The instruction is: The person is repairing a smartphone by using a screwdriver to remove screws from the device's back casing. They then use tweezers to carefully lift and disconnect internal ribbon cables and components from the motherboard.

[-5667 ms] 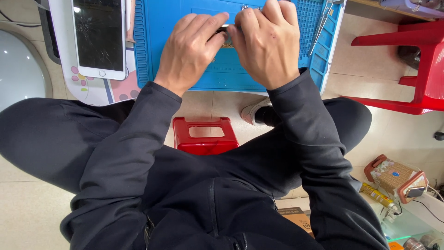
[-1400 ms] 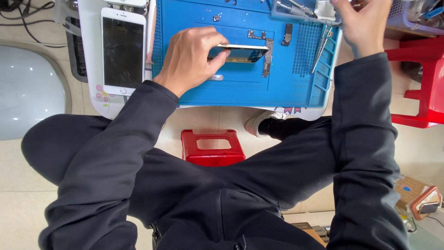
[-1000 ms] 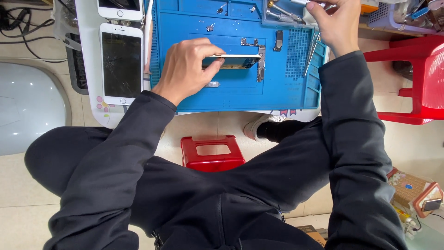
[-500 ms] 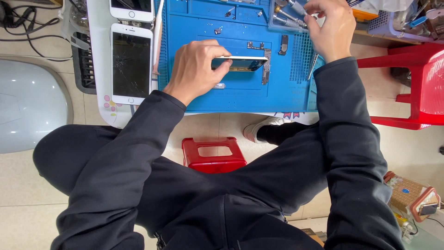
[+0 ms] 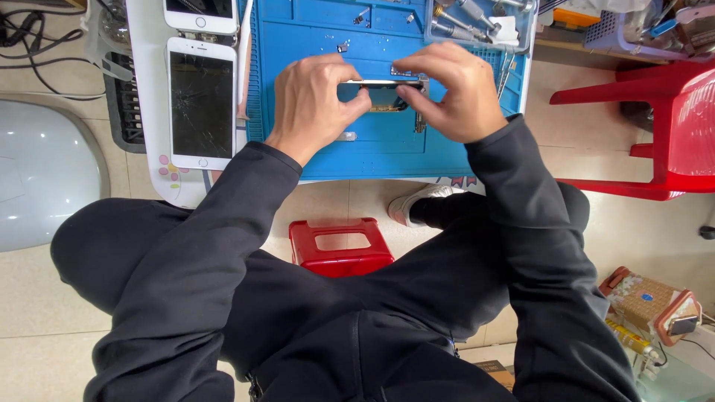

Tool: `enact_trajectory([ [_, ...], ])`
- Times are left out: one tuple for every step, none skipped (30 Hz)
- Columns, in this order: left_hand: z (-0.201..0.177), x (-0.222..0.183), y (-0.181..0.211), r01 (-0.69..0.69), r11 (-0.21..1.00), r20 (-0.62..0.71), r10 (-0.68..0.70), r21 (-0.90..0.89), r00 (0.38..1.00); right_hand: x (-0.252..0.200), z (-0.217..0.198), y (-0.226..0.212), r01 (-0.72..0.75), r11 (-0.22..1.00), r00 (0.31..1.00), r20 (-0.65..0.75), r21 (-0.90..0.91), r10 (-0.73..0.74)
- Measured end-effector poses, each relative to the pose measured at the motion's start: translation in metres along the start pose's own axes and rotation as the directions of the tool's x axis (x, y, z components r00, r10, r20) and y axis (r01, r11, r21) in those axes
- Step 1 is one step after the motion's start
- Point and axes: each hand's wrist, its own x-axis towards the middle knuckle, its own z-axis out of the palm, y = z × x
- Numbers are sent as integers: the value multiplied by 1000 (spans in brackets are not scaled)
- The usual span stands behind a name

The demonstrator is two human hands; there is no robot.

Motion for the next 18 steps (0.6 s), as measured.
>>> enact_trajectory([
  [0,0,0,-6,1000,0,6,-13,1000,-1,8,-1,15,996,1000,-3,-84,-15],
  [0,0,0,-6,1000,0,6,-12,1000,-4,13,2,15,996,1000,-4,-84,-16],
  [-1,-1,0,-6,1000,2,6,-9,1000,-6,19,5,22,989,1000,-12,-143,-25],
  [-1,-1,1,-5,1000,3,5,-7,1000,-8,23,8,29,979,999,-20,-202,-34],
  [-1,0,2,-4,1000,3,4,-7,1000,-8,24,7,30,979,999,-19,-202,-35],
  [-2,-1,2,-4,1000,8,4,-1,1000,-8,26,6,29,971,998,-39,-239,-40],
  [-2,-1,2,-4,1000,14,4,4,1000,-7,28,5,28,961,997,-58,-275,-45],
  [-3,-1,2,-4,1000,17,4,5,1000,-8,29,4,26,961,997,-59,-274,-43],
  [-4,-1,2,-21,1000,25,21,14,999,-8,30,4,23,957,997,-68,-288,-45],
  [-4,-1,2,-41,999,33,40,22,999,-8,30,4,20,952,996,-78,-305,-46],
  [-4,-2,2,-42,999,35,41,20,999,-9,30,3,17,952,996,-78,-305,-43],
  [-4,-3,2,-36,999,29,35,37,999,-8,29,2,30,953,995,-79,-303,-57],
  [-4,-3,3,-31,998,24,30,53,999,-7,28,2,43,953,994,-79,-301,-70],
  [-4,-3,3,-32,998,25,31,53,999,-8,28,1,42,953,994,-80,-300,-69],
  [-3,-4,3,-40,996,18,39,83,999,-9,28,0,43,951,995,-75,-305,-69],
  [-3,-4,4,-49,992,11,48,113,999,-9,28,-1,44,950,995,-70,-310,-69],
  [-6,-4,5,-50,992,13,49,114,999,-10,28,-1,42,950,995,-71,-309,-67],
  [-8,-3,5,-107,983,22,105,149,994,-11,29,0,45,948,995,-76,-317,-72],
])
